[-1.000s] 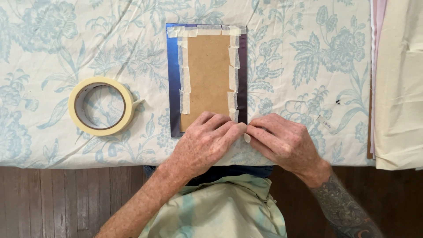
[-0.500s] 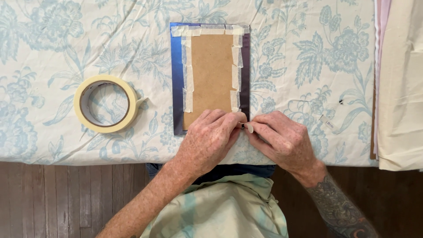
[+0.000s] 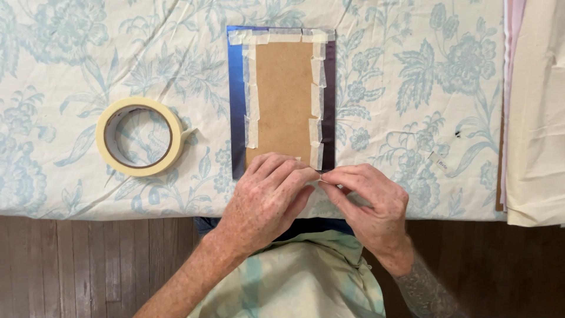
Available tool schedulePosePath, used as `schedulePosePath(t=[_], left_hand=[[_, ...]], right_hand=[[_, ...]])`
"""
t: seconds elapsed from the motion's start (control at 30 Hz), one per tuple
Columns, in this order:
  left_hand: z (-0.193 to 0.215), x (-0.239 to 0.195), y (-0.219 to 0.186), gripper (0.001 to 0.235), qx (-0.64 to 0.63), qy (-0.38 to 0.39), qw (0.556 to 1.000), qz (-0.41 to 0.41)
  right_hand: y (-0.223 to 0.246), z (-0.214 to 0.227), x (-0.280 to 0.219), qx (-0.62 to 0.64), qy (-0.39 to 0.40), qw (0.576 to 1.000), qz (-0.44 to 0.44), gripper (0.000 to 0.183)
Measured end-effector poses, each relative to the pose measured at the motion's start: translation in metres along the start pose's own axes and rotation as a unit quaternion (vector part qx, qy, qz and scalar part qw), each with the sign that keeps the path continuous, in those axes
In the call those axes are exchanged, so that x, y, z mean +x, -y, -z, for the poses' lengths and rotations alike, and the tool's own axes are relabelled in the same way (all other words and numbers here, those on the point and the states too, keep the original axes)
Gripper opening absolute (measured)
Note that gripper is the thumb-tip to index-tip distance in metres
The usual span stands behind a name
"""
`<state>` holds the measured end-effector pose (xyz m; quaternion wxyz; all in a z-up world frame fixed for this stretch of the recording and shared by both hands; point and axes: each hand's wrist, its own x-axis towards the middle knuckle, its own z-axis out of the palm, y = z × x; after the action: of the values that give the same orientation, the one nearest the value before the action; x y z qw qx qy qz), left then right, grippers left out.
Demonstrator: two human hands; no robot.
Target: Assembling a picture frame by taping the backing board, inserting it into the frame, and cleaning it with a brush.
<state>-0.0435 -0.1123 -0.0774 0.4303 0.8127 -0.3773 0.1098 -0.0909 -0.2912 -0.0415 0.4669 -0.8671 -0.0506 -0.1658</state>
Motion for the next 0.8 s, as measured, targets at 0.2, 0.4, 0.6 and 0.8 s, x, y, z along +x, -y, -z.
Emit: schedulePosePath(t=[0.2,0.4,0.6,0.8], left_hand=[[0.013,0.002,0.003,0.024,-0.002,-0.004,1.0,0.011],[0.002,0.003,0.008,0.034,-0.013,-0.013,1.0,0.01],[0.003,0.007,0.006,0.034,-0.038,-0.005,0.999,0.03],[0.008,0.012,0.009,0.04,-0.054,0.032,0.997,0.05]], right_hand=[[-0.009,-0.003,-0.012,-0.072,-0.002,0.997,-0.001,0.011],[-0.007,-0.009,-0.009,-0.081,-0.013,0.997,0.002,0.009],[-0.011,-0.007,-0.009,-0.11,-0.003,0.994,-0.009,0.009],[-0.012,-0.01,-0.011,-0.067,-0.03,0.996,-0.045,0.012]])
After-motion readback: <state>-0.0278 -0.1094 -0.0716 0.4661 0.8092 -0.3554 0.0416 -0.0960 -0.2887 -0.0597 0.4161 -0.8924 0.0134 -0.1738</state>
